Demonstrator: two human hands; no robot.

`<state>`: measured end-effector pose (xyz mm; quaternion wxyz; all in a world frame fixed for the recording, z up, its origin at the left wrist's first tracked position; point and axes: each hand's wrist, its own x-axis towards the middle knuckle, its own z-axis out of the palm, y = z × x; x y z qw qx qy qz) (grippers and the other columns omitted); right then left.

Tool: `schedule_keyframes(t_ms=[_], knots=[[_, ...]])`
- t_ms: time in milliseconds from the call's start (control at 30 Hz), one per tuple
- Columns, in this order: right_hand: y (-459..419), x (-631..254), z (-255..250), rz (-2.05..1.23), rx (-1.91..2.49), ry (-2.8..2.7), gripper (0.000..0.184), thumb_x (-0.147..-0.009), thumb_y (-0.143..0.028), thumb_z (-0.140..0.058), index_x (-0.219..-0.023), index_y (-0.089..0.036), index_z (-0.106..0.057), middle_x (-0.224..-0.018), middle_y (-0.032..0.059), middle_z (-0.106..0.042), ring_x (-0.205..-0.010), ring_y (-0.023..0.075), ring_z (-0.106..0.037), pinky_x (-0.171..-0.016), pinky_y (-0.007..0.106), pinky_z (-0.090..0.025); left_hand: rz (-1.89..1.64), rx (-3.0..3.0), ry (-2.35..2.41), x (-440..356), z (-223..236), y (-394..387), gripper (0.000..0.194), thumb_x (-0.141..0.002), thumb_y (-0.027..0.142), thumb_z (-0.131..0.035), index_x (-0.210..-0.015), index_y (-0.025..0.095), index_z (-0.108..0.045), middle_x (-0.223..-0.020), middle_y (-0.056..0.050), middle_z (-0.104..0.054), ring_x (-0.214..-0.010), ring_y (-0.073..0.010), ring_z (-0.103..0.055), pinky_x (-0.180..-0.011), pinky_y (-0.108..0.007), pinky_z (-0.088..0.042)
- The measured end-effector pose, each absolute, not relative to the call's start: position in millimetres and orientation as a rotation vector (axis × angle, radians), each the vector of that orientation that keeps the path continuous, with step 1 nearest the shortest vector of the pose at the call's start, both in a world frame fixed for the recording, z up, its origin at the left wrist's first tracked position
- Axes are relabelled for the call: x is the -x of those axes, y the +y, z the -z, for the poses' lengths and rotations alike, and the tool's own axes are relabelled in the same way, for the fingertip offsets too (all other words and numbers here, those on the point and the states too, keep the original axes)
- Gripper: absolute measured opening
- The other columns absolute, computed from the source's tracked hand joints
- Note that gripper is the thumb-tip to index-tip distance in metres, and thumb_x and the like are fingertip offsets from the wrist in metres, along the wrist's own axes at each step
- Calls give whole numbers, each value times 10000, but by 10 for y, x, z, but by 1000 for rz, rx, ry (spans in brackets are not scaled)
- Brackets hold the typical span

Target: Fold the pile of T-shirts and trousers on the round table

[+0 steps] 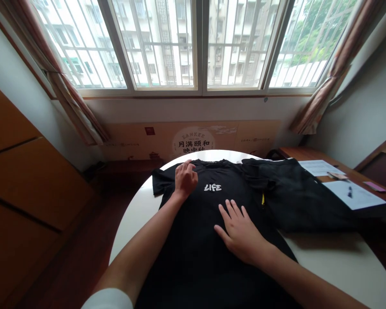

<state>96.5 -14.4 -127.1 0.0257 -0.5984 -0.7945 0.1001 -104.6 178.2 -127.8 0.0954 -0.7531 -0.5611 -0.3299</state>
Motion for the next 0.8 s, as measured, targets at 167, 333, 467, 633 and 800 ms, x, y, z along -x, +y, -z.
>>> schedule_keyframes(t_ms=[167,333,467,633,800], knots=[[-669,-1164,1418,-301,1676,-2490,705,-1093,-573,-393,-1704,-244,-276,-1761,132,-166,-1637,373,-145,-1295,637,-184,602,2054,-2153,1633,1194,1640,545,-947,186,-445,-1457,47,-578,-1569,-217,-555,-1445,-368,-514,-1223,-504,-346],[-767,-1241,1660,-183,1689,-2399,703,-1094,-579,-405,-1706,-263,-266,-1764,130,-136,-1638,350,-140,-1304,610,-198,325,1911,-2443,2102,1277,1460,682,-995,258,-359,-1613,-29,-358,-1717,-283,-288,-1555,-385,-379,-1257,-557,-294],[-782,-1229,1679,-167,1700,-2408,767,-1094,-616,-358,-1704,-162,-255,-1761,146,-153,-1644,334,-131,-1316,591,-179,144,1898,-2409,2177,1323,1305,643,-1003,285,-334,-1588,63,-484,-1693,-218,-387,-1540,-448,-374,-1264,-659,-210],[-779,-1237,1591,-235,1730,-2421,811,-1091,-659,-309,-1697,-123,-262,-1759,152,-141,-1646,338,-119,-1327,577,-142,128,1662,-2405,2104,1255,1220,658,-987,275,-366,-1488,-122,-522,-1668,-321,-361,-1538,-501,-337,-1266,-644,-224],[-763,-1231,1489,-317,1747,-2428,829,-1087,-676,-279,-1701,-120,-245,-1763,147,-105,-1649,335,-84,-1332,568,-107,213,2064,-2107,1876,1203,1205,666,-1010,263,-343,-1617,-2,-413,-1724,-208,-328,-1585,-376,-329,-1286,-491,-270]])
